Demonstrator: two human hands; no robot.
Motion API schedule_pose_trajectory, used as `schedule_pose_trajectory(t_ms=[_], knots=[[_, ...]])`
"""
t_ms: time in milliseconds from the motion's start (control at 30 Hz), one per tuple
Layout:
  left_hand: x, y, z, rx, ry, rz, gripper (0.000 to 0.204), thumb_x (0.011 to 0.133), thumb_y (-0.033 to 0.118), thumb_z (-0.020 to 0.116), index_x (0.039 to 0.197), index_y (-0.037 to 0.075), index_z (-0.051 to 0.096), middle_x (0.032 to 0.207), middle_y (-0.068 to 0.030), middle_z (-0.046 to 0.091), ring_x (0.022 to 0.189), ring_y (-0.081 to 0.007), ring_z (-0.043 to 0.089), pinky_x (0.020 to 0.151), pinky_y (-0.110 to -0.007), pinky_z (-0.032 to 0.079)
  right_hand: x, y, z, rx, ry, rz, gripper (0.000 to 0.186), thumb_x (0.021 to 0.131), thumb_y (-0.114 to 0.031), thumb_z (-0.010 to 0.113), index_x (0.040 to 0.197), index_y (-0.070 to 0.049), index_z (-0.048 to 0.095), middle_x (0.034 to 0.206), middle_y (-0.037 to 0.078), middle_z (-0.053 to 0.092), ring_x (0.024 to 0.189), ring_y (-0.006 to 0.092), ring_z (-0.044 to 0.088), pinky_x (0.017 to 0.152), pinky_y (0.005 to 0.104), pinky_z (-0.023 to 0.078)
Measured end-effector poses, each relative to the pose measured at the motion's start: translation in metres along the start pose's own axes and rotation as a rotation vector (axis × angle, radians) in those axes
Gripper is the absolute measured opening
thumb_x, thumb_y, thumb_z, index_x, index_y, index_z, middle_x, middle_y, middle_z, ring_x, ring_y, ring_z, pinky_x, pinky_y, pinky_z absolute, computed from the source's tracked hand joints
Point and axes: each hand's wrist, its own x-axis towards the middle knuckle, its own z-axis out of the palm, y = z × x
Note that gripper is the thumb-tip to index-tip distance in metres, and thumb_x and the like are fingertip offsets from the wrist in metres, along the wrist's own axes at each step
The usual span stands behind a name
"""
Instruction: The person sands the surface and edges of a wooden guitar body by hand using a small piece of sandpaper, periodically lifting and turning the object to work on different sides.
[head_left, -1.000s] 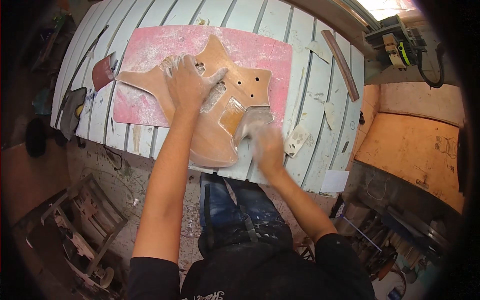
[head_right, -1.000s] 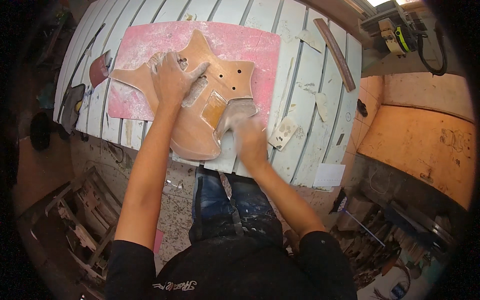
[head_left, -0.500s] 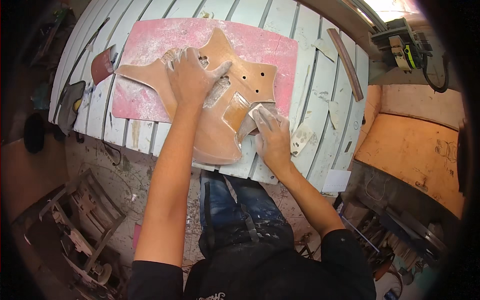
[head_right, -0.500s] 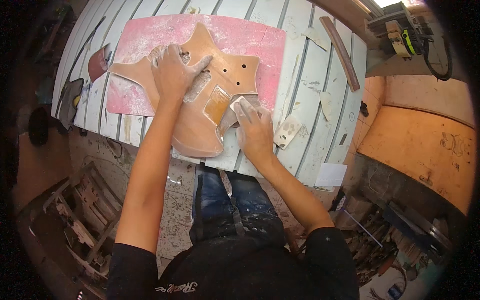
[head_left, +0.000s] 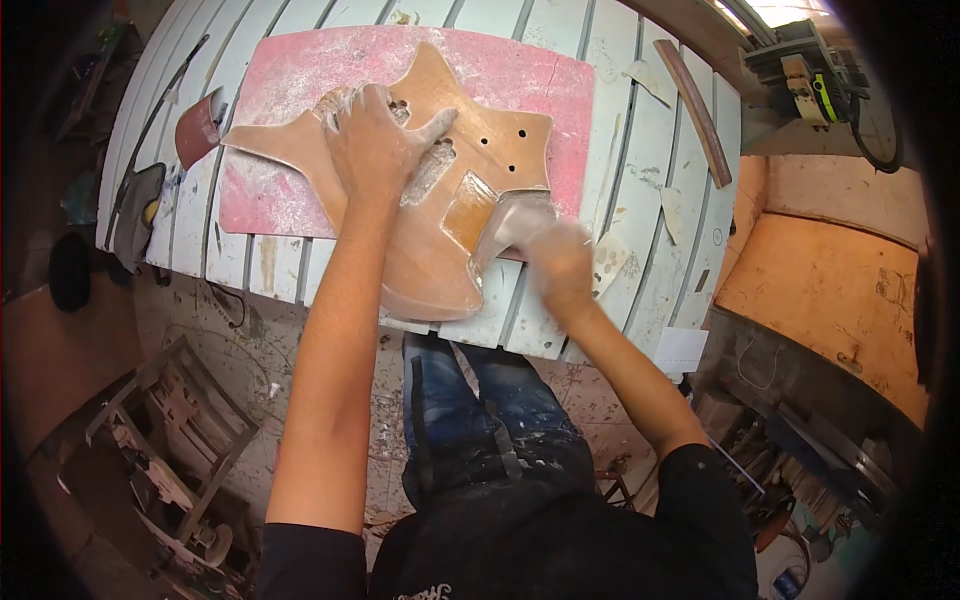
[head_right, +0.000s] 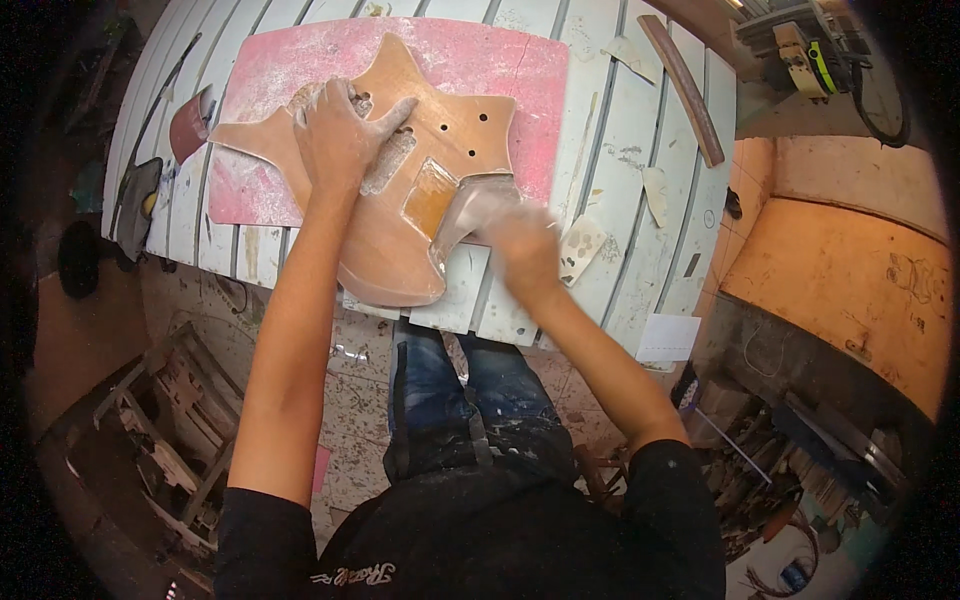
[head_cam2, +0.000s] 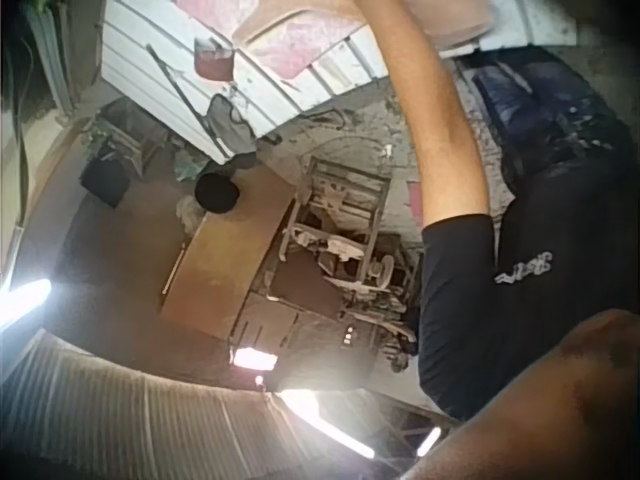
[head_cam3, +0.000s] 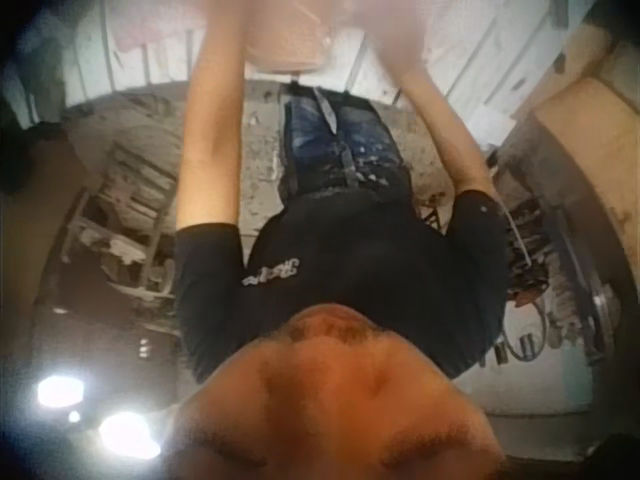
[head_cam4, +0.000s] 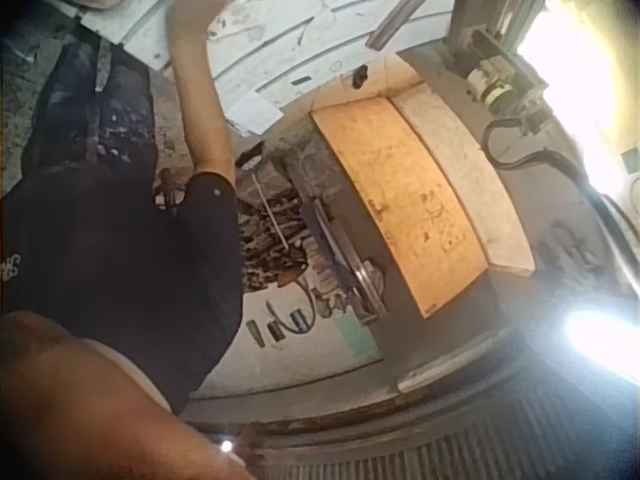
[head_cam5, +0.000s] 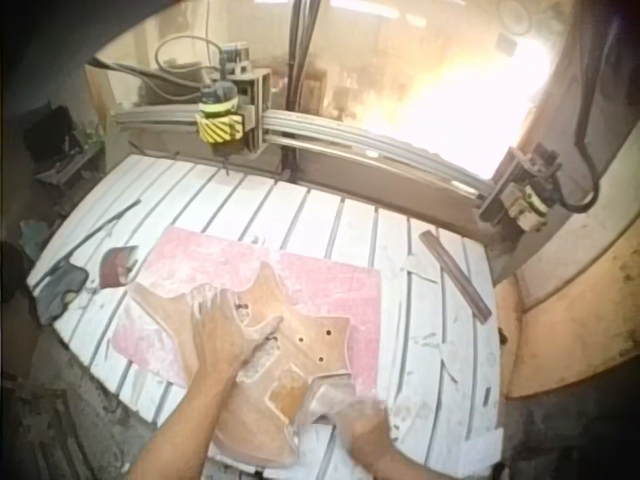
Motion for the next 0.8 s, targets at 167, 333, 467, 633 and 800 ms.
schedule_pose_trajectory(t_ms=[167,333,467,633,800], knots=[[0.000,-0.003,0.003,0.005,0.007,0.001,0.071,0.072,0.067,0.078,0.099,0.002,0.063,0.094,-0.0148,0.070,0.094,-0.0339,0.066,0.095,-0.051,0.043,-0.002,-0.060,-0.012,0.073,0.047,-0.064,0.033,0.083,-0.002,0.061,0.112,-0.011,0.073,0.096,0.007,0.070,0.085,0.0271,0.060,0.078,0.0406,0.047],[0.002,0.000,-0.003,-0.003,-0.046,-0.039,0.075,0.071,0.068,0.077,0.104,0.001,0.063,0.103,-0.0160,0.069,0.103,-0.0358,0.064,0.099,-0.052,0.041,0.012,-0.021,-0.004,-0.074,0.249,0.120,0.034,0.084,-0.003,0.061,0.114,-0.011,0.073,0.108,0.007,0.068,0.089,0.0270,0.058,0.079,0.0403,0.046],[0.003,-0.001,-0.002,-0.045,-0.125,-0.083,0.080,0.071,0.069,0.076,0.110,0.001,0.063,0.111,-0.0173,0.068,0.112,-0.0368,0.061,0.103,-0.054,0.039,-0.002,-0.063,-0.013,0.050,0.016,0.017,0.038,0.085,-0.002,0.060,0.120,-0.010,0.072,0.119,0.009,0.071,0.092,0.0264,0.060,0.086,0.0392,0.045],[0.003,0.001,-0.005,-0.016,-0.107,-0.078,0.079,0.071,0.070,0.076,0.110,0.002,0.063,0.110,-0.0170,0.068,0.111,-0.0365,0.062,0.102,-0.054,0.040,-0.005,-0.031,0.010,-0.135,0.141,0.148,0.036,0.087,-0.005,0.058,0.120,-0.012,0.072,0.120,0.003,0.069,0.093,0.0264,0.057,0.086,0.0386,0.046],[0.002,0.002,-0.005,-0.038,-0.106,-0.071,0.079,0.071,0.070,0.075,0.110,0.002,0.063,0.110,-0.0171,0.068,0.109,-0.0365,0.063,0.101,-0.054,0.041,0.002,-0.021,0.006,-0.033,0.145,0.141,0.043,0.084,-0.002,0.060,0.124,-0.011,0.070,0.129,0.004,0.067,0.094,0.0264,0.056,0.091,0.0386,0.044]])
